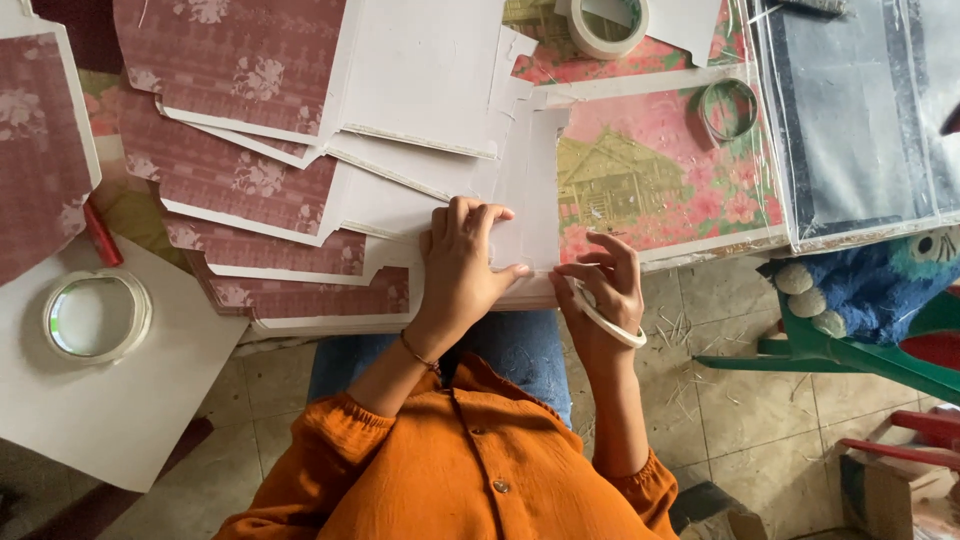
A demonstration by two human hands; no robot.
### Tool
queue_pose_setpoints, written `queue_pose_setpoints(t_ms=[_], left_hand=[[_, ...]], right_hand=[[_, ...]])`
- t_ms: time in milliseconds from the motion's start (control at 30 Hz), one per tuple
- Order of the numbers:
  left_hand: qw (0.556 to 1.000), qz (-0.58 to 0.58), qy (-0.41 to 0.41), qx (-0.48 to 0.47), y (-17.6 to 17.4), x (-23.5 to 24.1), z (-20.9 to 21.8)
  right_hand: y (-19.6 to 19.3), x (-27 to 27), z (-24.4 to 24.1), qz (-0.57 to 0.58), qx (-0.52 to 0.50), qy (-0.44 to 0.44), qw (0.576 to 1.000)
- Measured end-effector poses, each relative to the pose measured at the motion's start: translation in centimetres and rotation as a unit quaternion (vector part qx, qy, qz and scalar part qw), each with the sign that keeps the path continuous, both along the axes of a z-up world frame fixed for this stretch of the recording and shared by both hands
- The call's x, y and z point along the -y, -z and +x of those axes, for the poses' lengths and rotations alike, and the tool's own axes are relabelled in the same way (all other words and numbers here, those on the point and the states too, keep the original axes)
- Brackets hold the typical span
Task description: Using a hand tool to press down the edges of printed paper sheets, likely to secure adhesive strips or create crisp folds.
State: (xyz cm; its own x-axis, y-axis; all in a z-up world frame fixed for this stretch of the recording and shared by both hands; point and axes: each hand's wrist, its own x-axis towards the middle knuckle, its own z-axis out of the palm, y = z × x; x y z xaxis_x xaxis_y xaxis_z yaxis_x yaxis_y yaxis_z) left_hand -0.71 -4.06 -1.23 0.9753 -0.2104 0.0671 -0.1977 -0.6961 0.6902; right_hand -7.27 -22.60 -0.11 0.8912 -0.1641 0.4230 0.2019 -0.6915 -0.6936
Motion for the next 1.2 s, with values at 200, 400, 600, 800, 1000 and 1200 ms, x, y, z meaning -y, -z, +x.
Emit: queue_pose_setpoints(t_ms=[200,400,600,800,1000,1200], left_hand=[[1.000,0.025,-0.019,0.002,0.0,0.8,-0.2],[1.000,0.014,-0.021,-0.005,0.8,0.5,-0.1],[0.995,-0.098,-0.006,0.009,-0.7,-5.0,-0.1],[0.994,0.062,-0.086,-0.016,-1.1,-10.1,-2.2],[0.995,0.023,-0.073,-0.058,-0.9,-10.9,-2.4],[0.995,0.042,-0.068,-0.061,-1.2,-10.7,-2.4]], right_hand=[[0.8,-0.6,-1.7,-0.049,0.042,-0.021,0.998],[-4.3,-1.7,-3.9,0.084,-0.005,0.020,0.996],[-3.9,-2.8,-2.5,0.096,-0.065,-0.007,0.993],[-1.9,-7.4,-0.9,0.083,-0.110,-0.071,0.988],[-0.4,-9.5,-0.3,0.047,-0.133,-0.079,0.987],[0.4,-9.4,0.0,-0.045,-0.078,-0.099,0.991]])
